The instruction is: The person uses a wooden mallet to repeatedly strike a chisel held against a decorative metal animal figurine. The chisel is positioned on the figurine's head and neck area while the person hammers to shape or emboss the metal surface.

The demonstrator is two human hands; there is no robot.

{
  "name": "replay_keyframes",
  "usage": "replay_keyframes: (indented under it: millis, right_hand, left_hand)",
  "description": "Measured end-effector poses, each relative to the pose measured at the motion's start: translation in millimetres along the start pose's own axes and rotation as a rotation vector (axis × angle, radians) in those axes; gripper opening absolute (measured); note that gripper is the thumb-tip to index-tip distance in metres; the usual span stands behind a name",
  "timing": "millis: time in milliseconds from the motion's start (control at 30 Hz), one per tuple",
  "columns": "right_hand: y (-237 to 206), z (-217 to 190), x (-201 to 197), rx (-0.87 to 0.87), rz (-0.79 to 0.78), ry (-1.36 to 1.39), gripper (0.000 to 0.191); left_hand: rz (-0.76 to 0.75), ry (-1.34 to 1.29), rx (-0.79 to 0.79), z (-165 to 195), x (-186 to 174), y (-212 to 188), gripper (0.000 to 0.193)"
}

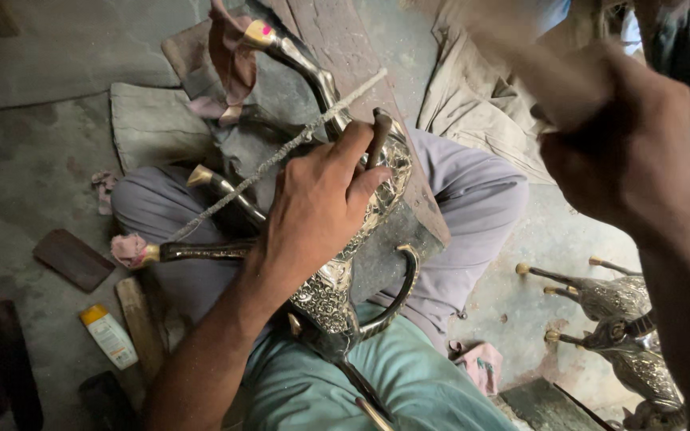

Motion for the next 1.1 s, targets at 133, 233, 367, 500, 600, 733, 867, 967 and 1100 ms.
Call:
replay_keyframes:
  millis: [133, 233, 367, 500, 600, 733, 867, 967, 1100]
  right_hand:
    - [3, 5, 6, 0.063, -0.146, -0.070, 0.029]
    - [-2, 3, 1, -0.063, 0.018, 0.054, 0.030]
    - [-7, 2, 8, 0.009, -0.155, -0.309, 0.010]
    - [-11, -7, -1, -0.014, -0.042, 0.022, 0.017]
    - [-15, -9, 5, 0.127, -0.230, -0.396, 0.018]
    - [-25, 1, 6, 0.145, -0.322, -0.283, 0.030]
    - [-37, 13, 23, 0.232, -0.410, -0.018, 0.052]
    - [-39, 10, 38, 0.177, -0.364, 0.105, 0.070]
    - [-34, -2, 50, 0.081, -0.325, -0.167, 0.055]
  left_hand:
    - [-0.071, 0.001, -0.052, -1, 1, 4, 0.035]
    - [-0.047, -0.017, -0.031, 0, 0, 5, 0.031]
    - [-0.030, -0.022, -0.006, -2, 1, 3, 0.030]
    - [-0.063, 0.006, -0.055, -4, 6, 6, 0.030]
    - [-0.068, 0.017, -0.130, -2, 5, 6, 0.025]
    - [0.269, -0.106, -0.051, 6, -23, -18, 0.021]
    - [0.286, -0.253, -0.189, 0, -22, -34, 0.037]
    - [0.296, -0.337, -0.239, -4, -6, -35, 0.042]
    - [0.314, -0.440, -0.225, -11, 12, -34, 0.040]
Point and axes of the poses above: each hand's wrist, its own y-axis towards the middle knuckle, its own x-axis out of the palm, z = x × y, the point moved 4 cm from there along y, towards the middle knuckle, and after that the axes turned 12 degrees about -z, right-handed, at the moved point
